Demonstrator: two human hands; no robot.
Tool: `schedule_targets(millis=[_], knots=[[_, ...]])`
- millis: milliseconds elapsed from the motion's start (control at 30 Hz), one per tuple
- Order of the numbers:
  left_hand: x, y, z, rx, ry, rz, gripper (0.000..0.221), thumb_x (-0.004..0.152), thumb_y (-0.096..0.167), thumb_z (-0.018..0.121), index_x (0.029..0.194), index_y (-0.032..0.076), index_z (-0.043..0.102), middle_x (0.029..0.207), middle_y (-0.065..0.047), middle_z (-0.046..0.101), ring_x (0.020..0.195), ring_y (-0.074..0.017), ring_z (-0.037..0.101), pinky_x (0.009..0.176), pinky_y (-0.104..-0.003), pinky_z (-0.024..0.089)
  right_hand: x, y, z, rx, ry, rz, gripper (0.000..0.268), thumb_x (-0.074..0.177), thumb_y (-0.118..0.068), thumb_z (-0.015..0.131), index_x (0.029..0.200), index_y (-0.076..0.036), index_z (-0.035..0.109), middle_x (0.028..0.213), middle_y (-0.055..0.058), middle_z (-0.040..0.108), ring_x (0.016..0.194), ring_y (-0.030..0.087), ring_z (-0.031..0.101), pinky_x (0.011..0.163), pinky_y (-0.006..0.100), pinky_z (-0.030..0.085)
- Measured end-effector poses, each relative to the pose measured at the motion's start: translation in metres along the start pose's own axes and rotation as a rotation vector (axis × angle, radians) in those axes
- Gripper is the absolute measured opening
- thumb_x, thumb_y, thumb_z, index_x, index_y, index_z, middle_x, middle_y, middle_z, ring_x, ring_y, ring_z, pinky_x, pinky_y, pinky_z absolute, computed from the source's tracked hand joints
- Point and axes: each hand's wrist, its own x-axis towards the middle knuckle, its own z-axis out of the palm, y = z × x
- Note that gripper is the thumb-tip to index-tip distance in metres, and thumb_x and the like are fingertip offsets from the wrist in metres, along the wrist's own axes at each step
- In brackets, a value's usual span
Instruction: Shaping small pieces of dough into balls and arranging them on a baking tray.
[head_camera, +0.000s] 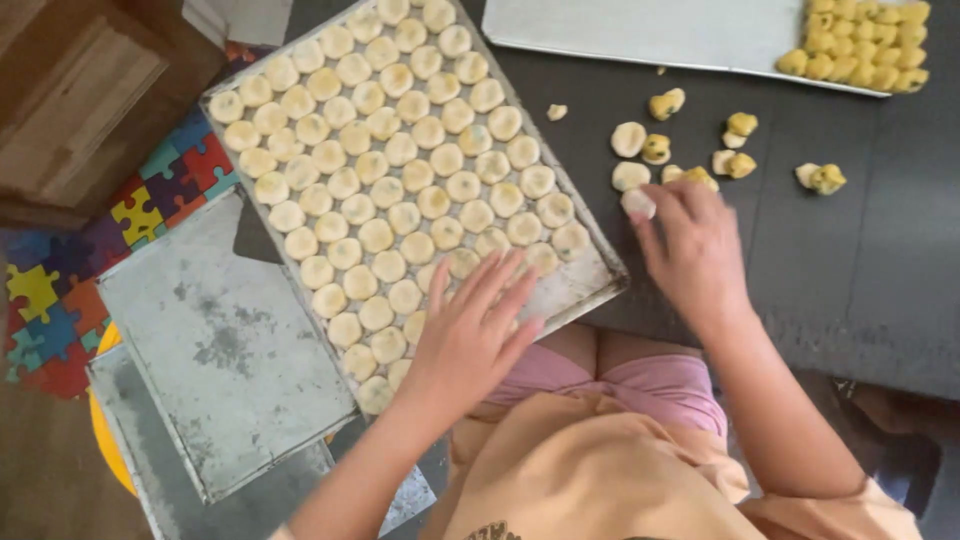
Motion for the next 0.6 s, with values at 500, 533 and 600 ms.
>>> schedule_targets(millis=[500,533,600], knots=[[0.194,-0.031,0.135,-0.316,-0.133,-0.263,0.022,0.068,0.024,0.070,0.076,0.019,0.051,0.074,0.001,0.057,0.078,-0.0268,0.067,0.065,-0.040,0.052,-0.008,0.013,0.037,0.292,0.036,0.222,0.027,0.077,-0.026,0.078,0.086,-0.018,0.054,0.079,-0.002,0.054,0.083,0.019,0.058,0.074,0.031,0.037],[0.183,-0.025,0.115,-0.313,-0.131,-0.274,0.022,0.068,0.024,0.070,0.076,0.019,0.051,0.074,0.001,0.057,0.078,-0.0268,0.067,0.065,-0.040,0.052,-0.007,0.007,0.029,0.300,0.030,0.215,0.027,0.077,-0.026,0.078,0.086,-0.018,0.054,0.079,-0.002,0.054,0.083,0.019,0.058,0.074,0.031,0.037],[0.163,-0.014,0.075,-0.418,-0.090,-0.353,0.027,0.072,0.025,0.072,0.088,0.019,0.051,0.076,-0.003,0.065,0.075,-0.0302,0.066,0.066,-0.042,0.051,-0.005,-0.004,0.011,0.511,0.028,0.261,0.026,0.077,-0.020,0.078,0.092,-0.019,0.057,0.083,-0.005,0.062,0.082,0.015,0.063,0.073,0.030,0.039]])
